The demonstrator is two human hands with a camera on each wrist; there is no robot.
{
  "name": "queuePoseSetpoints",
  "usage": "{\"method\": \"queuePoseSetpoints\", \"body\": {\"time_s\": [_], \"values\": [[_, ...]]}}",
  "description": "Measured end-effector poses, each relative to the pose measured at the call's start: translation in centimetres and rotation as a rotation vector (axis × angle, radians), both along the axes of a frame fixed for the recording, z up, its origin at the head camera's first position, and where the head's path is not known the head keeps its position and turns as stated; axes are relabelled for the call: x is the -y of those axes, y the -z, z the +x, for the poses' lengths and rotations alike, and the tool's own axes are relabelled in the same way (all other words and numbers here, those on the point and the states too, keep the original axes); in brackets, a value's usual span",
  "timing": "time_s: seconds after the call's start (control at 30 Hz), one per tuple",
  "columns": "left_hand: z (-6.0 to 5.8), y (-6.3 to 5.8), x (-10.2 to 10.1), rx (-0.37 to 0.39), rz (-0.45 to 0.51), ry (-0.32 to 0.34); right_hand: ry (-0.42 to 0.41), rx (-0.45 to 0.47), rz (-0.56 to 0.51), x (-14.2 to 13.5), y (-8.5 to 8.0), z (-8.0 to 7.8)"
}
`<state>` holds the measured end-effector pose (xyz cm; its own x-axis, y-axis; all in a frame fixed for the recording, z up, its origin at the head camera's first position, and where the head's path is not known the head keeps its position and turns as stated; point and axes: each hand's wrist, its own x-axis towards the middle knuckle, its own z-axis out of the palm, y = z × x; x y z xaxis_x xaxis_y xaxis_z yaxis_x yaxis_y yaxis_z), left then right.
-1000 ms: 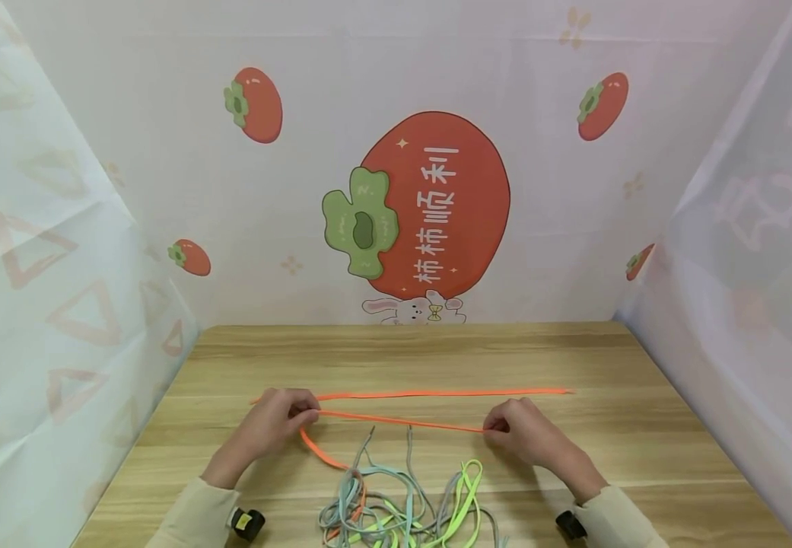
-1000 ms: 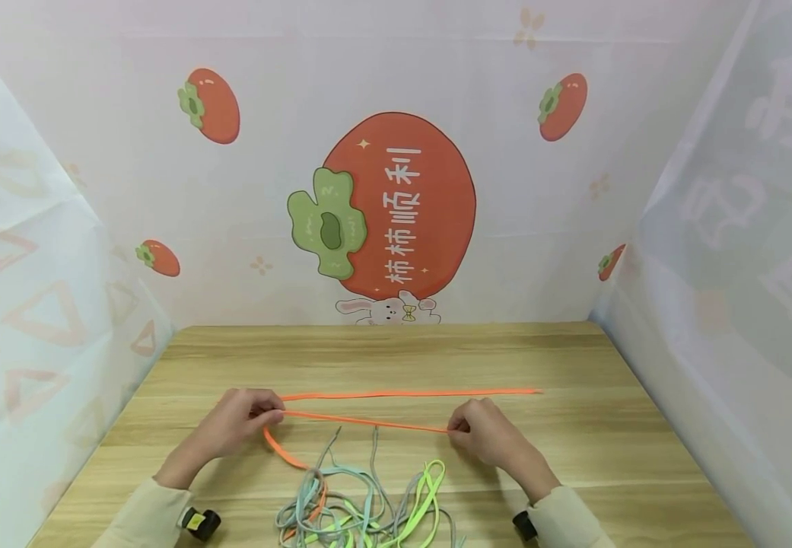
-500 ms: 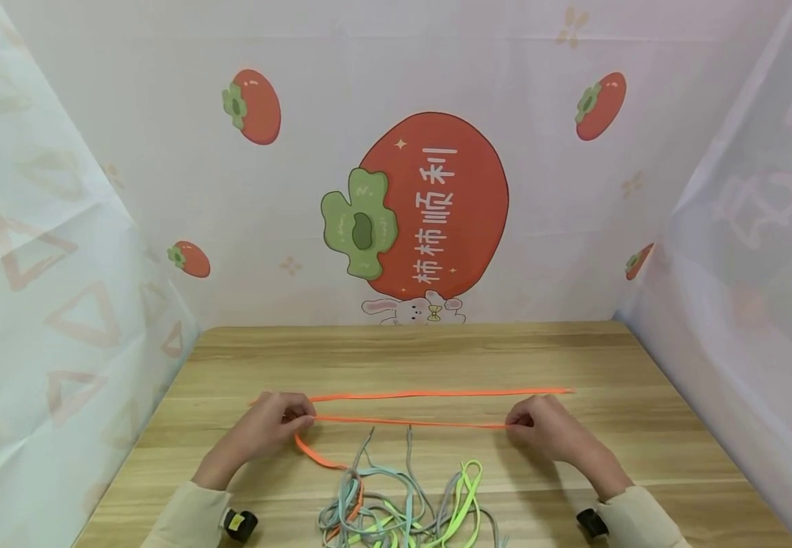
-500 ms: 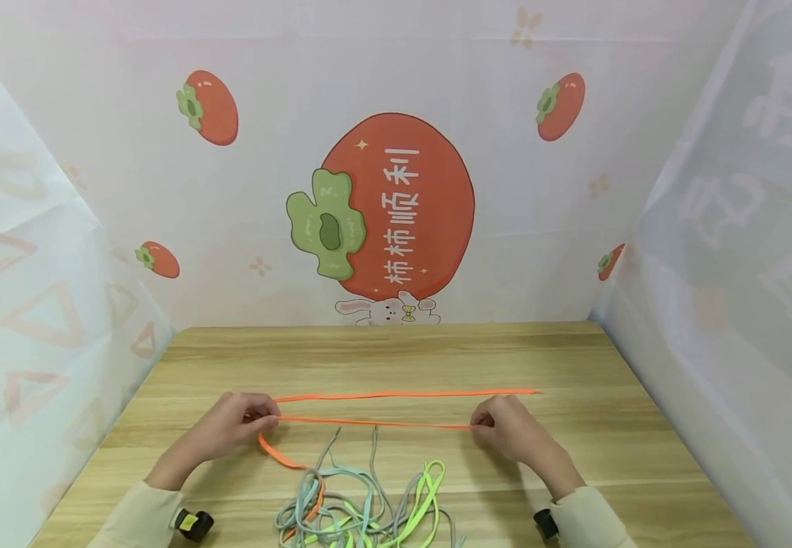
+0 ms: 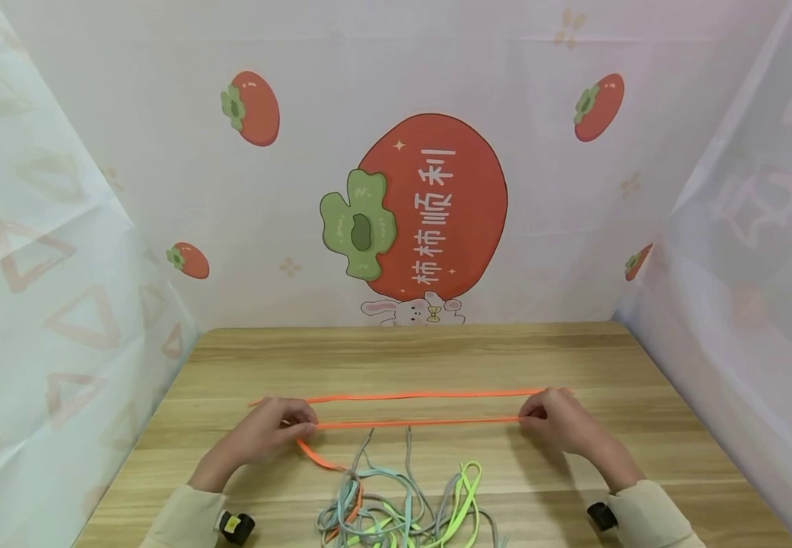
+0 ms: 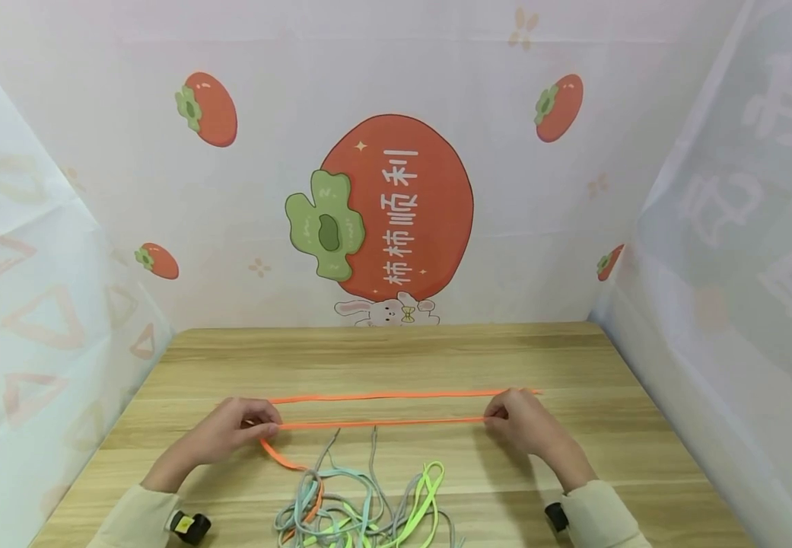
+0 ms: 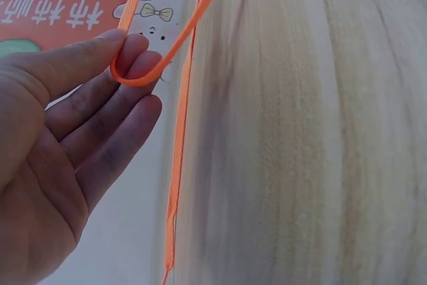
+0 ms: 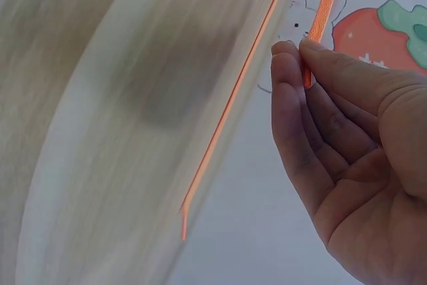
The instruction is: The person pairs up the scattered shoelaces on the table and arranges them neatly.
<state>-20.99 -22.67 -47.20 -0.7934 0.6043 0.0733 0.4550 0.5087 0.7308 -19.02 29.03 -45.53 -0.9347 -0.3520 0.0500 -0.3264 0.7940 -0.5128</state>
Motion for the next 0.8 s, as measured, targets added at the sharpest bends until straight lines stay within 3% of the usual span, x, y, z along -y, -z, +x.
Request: {"method": "queuePoseSetpoints", "body": {"time_s": [0.43,0.8], "values": [[0.1,0.4,1.3,-0.043,0.05,-0.005,0.028,-0.025,-0.003,-1.7,0.6,-0.8],[0.3,0.2,1.8,-0.006,0.043,-0.025,0.073,-0.004,-0.002,-2.8,0.5,-1.3]]}}
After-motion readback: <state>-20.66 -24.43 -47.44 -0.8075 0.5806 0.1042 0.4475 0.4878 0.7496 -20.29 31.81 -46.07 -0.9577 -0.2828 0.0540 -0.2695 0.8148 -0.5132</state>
